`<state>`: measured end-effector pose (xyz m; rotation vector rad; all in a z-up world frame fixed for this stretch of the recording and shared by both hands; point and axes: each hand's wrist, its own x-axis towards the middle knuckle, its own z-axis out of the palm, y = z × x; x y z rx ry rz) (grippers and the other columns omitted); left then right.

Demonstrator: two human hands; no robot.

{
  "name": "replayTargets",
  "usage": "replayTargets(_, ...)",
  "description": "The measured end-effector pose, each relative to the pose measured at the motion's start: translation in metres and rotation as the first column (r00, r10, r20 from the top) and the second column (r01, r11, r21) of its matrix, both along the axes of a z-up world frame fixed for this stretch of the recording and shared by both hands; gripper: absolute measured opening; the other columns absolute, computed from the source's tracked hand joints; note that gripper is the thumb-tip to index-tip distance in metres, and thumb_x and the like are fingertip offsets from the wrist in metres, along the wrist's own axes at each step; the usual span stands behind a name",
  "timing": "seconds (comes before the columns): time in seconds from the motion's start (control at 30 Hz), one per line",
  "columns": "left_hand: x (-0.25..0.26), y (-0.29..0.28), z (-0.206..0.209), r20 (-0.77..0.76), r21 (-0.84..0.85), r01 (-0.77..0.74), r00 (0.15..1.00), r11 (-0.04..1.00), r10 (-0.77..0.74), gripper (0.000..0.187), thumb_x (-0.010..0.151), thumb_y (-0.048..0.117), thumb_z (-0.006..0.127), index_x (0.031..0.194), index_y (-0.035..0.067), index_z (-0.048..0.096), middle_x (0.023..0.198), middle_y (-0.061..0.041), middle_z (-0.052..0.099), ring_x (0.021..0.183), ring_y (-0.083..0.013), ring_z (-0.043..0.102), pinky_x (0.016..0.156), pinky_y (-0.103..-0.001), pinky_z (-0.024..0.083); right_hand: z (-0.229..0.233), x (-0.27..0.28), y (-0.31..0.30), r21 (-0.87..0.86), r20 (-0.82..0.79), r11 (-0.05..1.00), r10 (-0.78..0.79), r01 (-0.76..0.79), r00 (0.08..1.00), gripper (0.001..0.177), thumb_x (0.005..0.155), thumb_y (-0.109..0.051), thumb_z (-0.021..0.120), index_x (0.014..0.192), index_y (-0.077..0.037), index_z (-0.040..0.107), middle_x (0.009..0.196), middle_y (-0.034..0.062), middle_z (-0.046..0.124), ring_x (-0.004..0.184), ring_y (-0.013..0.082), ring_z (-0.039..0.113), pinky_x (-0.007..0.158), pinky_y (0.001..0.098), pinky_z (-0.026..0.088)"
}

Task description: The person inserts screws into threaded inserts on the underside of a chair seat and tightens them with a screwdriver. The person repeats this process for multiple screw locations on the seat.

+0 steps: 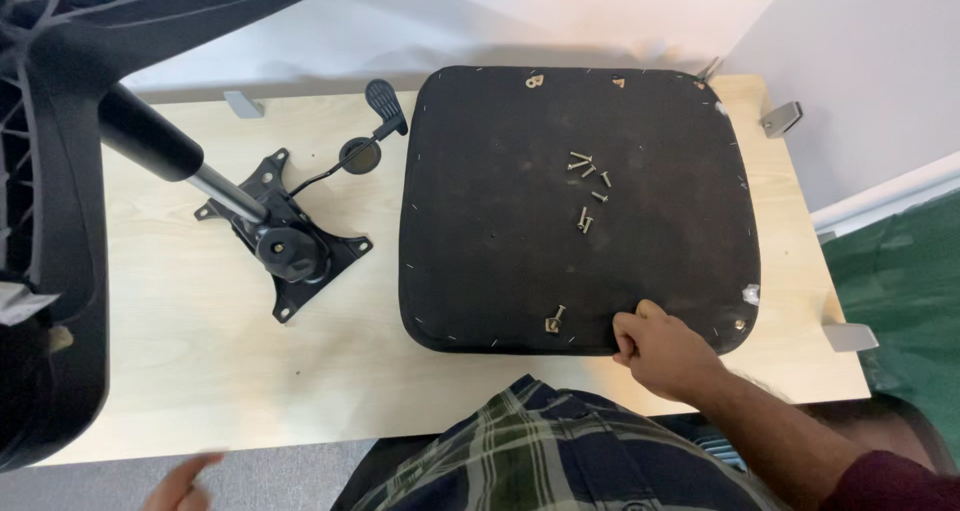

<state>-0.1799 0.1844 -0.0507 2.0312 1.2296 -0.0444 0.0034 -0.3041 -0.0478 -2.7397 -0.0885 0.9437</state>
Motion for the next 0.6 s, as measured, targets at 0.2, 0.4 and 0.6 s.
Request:
replayTargets(0.2,0.144,-0.104,0.063,0.255,-0.294,0.569,0.821,0.768,-0.51,0.053,0.099,0.018,0.053,0.15,0.024,0.042,0.086,-0.01,0.059,0.068,-0.0199,0.058,0.061,-0.036,0.052,0.015,0.012,0.01,0.066,-0.037,0.997,0.033,-0.031,0.999,0.023,0.087,-0.037,0.079,0.094,-0.017,0.071,0.099,0.0056,0.065,0.089,0.0208,0.065,0.085,0.0371,0.054)
replayTargets(0.4,0.214,-0.191,0.101,0.694,-0.036,0.923,0.299,0.383,-0.655,0.037,0.103,0.013,0.061,0.138,0.01,0.051,0.096,-0.007,0.065,0.087,-0.0143,0.07,0.076,-0.031,0.059,0.065,0.011,0.061,0.49,-0.178,0.834,-0.188,0.253,0.966,0.052,0.083,-0.045,0.074,0.125,-0.017,0.064,0.113,0.0047,0.072,0.094,0.0151,0.07,0.082,0.0388,0.058)
replayTargets(0.6,0.239,-0.218,0.095,0.837,-0.047,0.948,0.209,0.314,-0.506,0.039,0.104,0.012,0.064,0.139,0.009,0.05,0.103,-0.007,0.065,0.09,-0.0128,0.069,0.077,-0.026,0.059,0.089,0.006,0.103,0.501,-0.207,0.766,-0.346,0.404,0.915,0.031,0.1,-0.036,0.057,0.116,-0.011,0.067,0.094,0.0037,0.071,0.08,0.0137,0.065,0.075,0.0345,0.057)
